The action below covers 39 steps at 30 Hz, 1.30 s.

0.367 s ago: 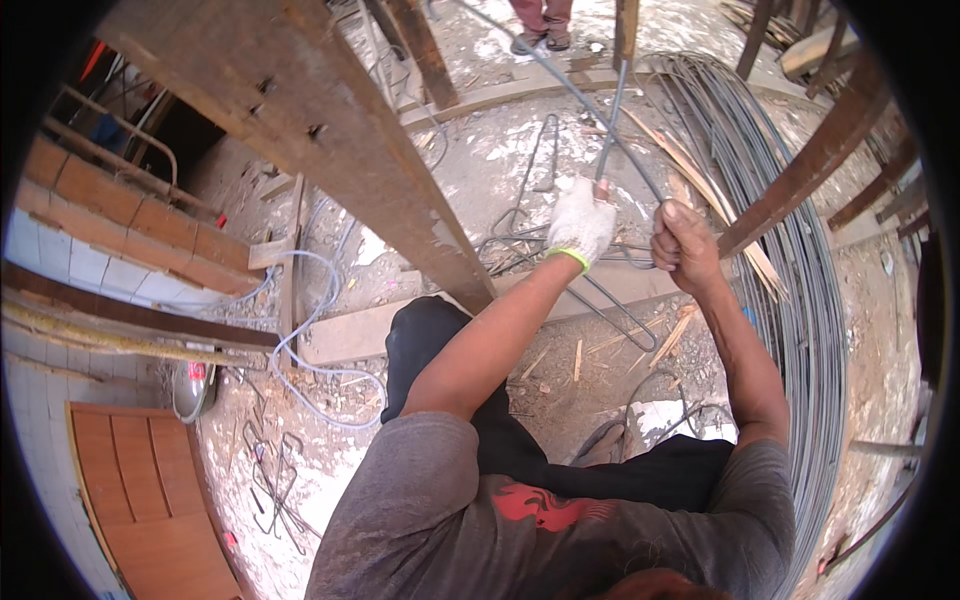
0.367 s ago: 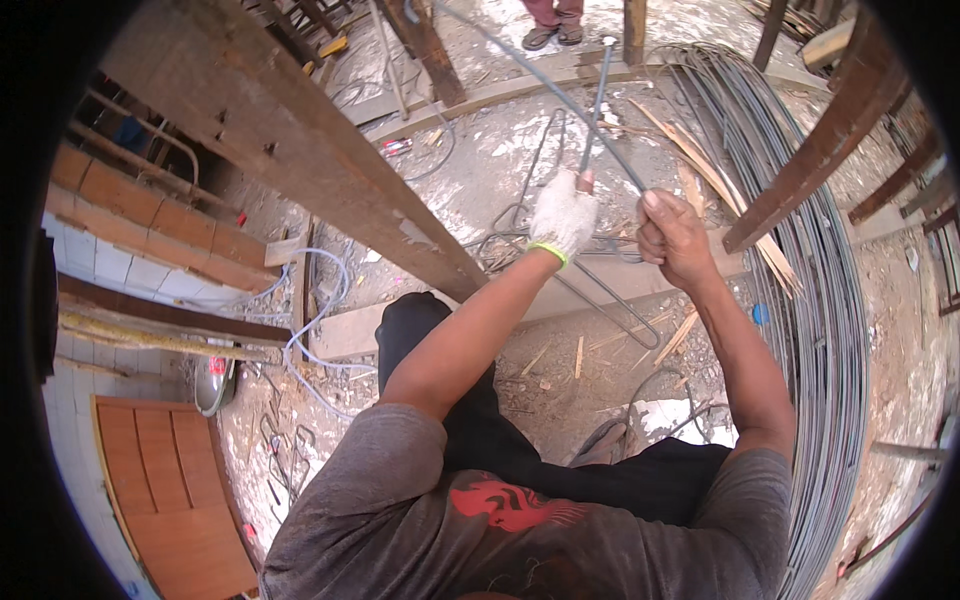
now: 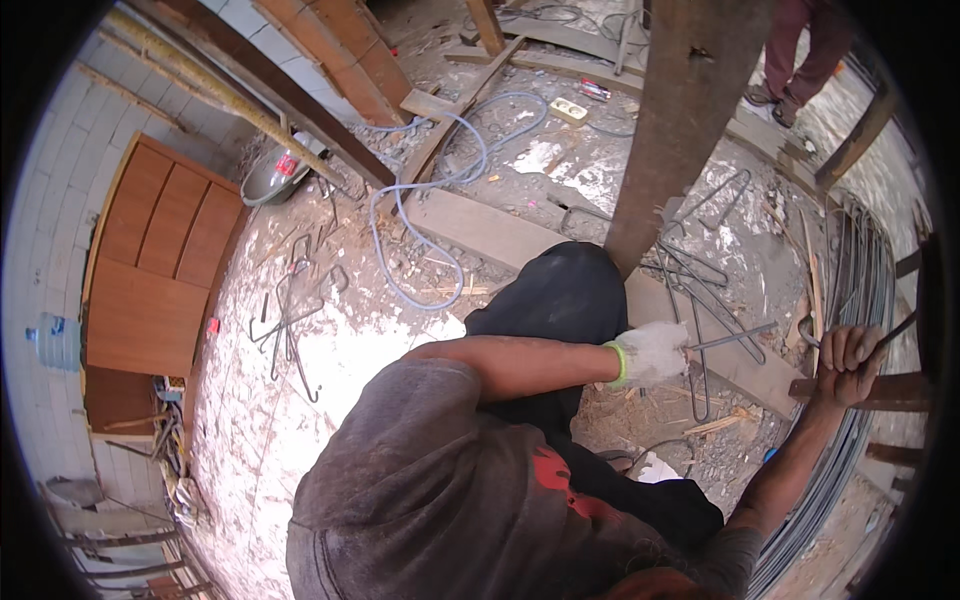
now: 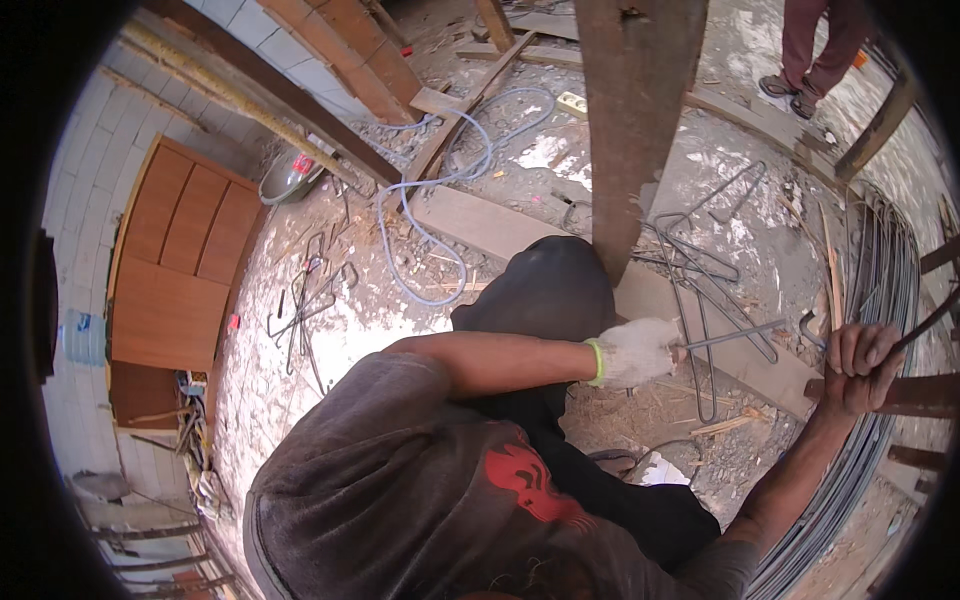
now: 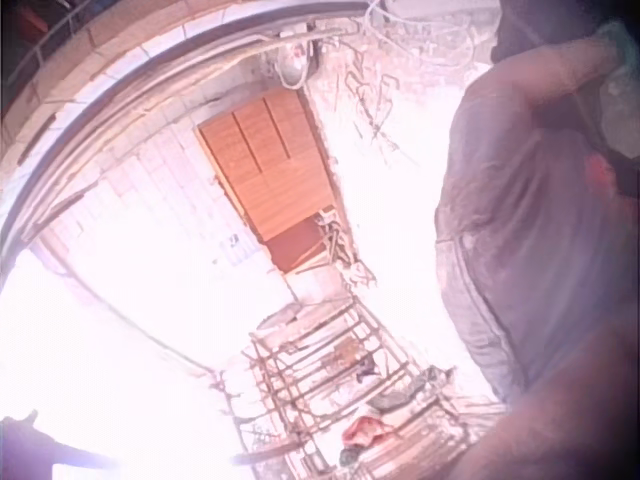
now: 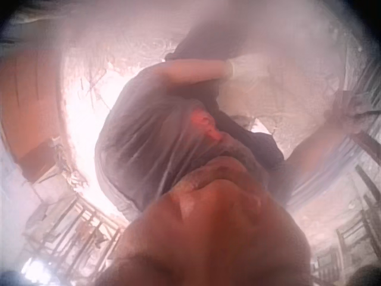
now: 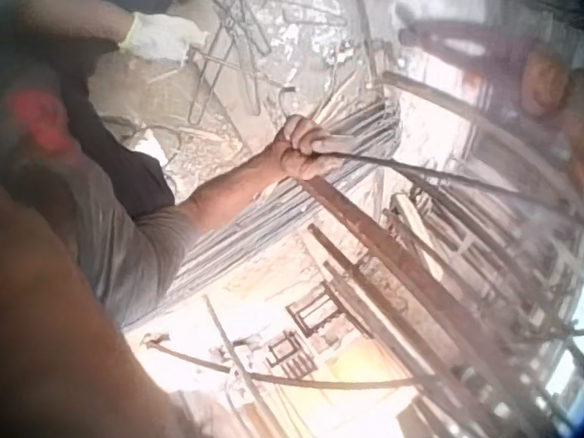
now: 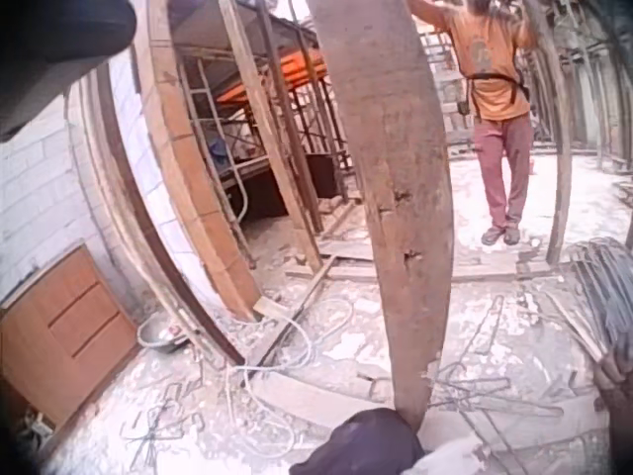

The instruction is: The person uses an angle grinder to cut several steel bars into smaller pieces. After cutting, the person picks up the cut pieces and bends them into U-shapes using their hands.

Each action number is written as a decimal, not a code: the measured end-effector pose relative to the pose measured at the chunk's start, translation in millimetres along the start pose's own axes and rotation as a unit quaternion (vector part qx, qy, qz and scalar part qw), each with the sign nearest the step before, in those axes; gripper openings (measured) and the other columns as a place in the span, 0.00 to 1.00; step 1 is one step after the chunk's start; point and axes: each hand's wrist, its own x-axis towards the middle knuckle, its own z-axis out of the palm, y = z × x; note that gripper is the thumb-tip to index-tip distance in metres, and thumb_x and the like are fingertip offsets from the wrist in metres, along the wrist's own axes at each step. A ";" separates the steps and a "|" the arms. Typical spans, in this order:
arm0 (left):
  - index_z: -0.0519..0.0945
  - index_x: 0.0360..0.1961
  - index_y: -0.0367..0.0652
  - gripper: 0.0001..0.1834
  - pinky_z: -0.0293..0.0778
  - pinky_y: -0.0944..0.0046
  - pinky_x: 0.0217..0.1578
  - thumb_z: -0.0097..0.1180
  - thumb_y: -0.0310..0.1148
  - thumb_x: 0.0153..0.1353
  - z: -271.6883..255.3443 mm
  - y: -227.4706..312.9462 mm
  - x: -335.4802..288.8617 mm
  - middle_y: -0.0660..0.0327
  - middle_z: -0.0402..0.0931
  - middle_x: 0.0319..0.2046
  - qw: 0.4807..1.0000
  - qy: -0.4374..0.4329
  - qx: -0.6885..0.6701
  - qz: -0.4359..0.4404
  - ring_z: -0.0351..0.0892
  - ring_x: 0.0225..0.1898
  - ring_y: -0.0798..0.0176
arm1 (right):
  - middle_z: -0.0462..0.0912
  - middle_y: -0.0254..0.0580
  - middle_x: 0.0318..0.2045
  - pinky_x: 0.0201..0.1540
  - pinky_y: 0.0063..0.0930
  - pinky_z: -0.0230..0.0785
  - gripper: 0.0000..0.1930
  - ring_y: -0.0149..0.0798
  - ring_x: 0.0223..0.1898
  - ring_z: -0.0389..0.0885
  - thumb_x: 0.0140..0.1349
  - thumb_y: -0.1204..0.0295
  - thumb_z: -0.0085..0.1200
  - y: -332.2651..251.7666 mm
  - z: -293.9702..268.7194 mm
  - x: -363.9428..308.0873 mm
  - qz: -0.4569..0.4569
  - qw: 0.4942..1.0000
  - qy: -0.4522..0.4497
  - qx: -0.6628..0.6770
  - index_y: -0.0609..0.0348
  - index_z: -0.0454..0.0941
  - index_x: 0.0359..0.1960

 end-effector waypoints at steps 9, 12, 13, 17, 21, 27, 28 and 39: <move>0.86 0.37 0.40 0.17 0.79 0.49 0.37 0.58 0.38 0.48 59.6 18.7 -16.3 0.50 0.83 0.32 0.932 -0.181 0.258 0.178 0.84 0.36 0.46 | 0.69 0.38 0.20 0.23 0.32 0.52 0.16 0.36 0.17 0.62 0.65 0.63 0.53 36.6 89.0 41.9 0.109 0.807 -0.159 -0.558 0.63 0.72 0.25; 0.87 0.38 0.42 0.17 0.80 0.50 0.37 0.58 0.39 0.49 65.5 9.3 -22.2 0.51 0.84 0.33 0.923 -0.228 0.277 0.137 0.85 0.37 0.48 | 0.69 0.47 0.18 0.24 0.36 0.56 0.11 0.44 0.17 0.67 0.64 0.70 0.52 107.6 173.9 86.3 0.202 0.789 -0.287 -0.504 0.64 0.73 0.26; 0.87 0.37 0.42 0.17 0.80 0.50 0.37 0.58 0.38 0.49 66.6 10.0 -20.6 0.51 0.84 0.33 0.919 -0.228 0.284 0.153 0.85 0.37 0.48 | 0.70 0.49 0.18 0.24 0.37 0.58 0.09 0.47 0.18 0.69 0.64 0.72 0.52 127.9 188.2 94.5 0.204 0.797 -0.304 -0.481 0.65 0.74 0.27; 0.87 0.37 0.43 0.15 0.80 0.50 0.37 0.58 0.36 0.49 72.1 24.4 -6.7 0.52 0.84 0.34 0.897 -0.244 0.312 0.199 0.85 0.37 0.48 | 0.79 0.56 0.37 0.43 0.42 0.71 0.17 0.55 0.39 0.81 0.59 0.72 0.58 195.6 259.2 132.1 0.173 0.842 -0.369 -0.355 0.63 0.74 0.49; 0.86 0.38 0.42 0.17 0.79 0.50 0.39 0.56 0.37 0.50 47.5 18.3 -11.3 0.50 0.84 0.36 0.922 -0.215 0.274 0.171 0.84 0.40 0.47 | 0.70 0.57 0.60 0.64 0.48 0.60 0.38 0.59 0.62 0.69 0.53 0.61 0.62 212.0 301.6 163.5 -0.160 0.884 -0.345 -0.272 0.59 0.63 0.66; 0.85 0.39 0.38 0.19 0.77 0.49 0.41 0.55 0.38 0.50 -34.5 10.3 -56.1 0.46 0.83 0.36 0.972 -0.118 0.149 0.136 0.83 0.42 0.44 | 0.76 0.59 0.53 0.54 0.44 0.72 0.31 0.55 0.55 0.76 0.52 0.64 0.62 128.6 233.0 159.6 -0.036 0.816 -0.358 -0.453 0.63 0.73 0.59; 0.85 0.39 0.38 0.19 0.77 0.49 0.41 0.55 0.37 0.49 -51.1 13.8 -61.9 0.46 0.82 0.35 0.976 -0.104 0.120 0.149 0.83 0.42 0.43 | 0.76 0.59 0.51 0.51 0.43 0.74 0.29 0.55 0.53 0.77 0.56 0.63 0.59 96.6 217.0 146.9 -0.016 0.800 -0.331 -0.500 0.64 0.73 0.58; 0.84 0.36 0.42 0.16 0.70 0.69 0.28 0.62 0.45 0.60 -187.8 -138.6 -249.9 0.68 0.76 0.25 0.941 0.165 -0.194 -0.223 0.72 0.26 0.73 | 0.77 0.56 0.44 0.46 0.40 0.69 0.21 0.47 0.43 0.76 0.65 0.65 0.49 7.2 122.7 55.8 0.120 0.755 -0.136 -0.630 0.68 0.74 0.55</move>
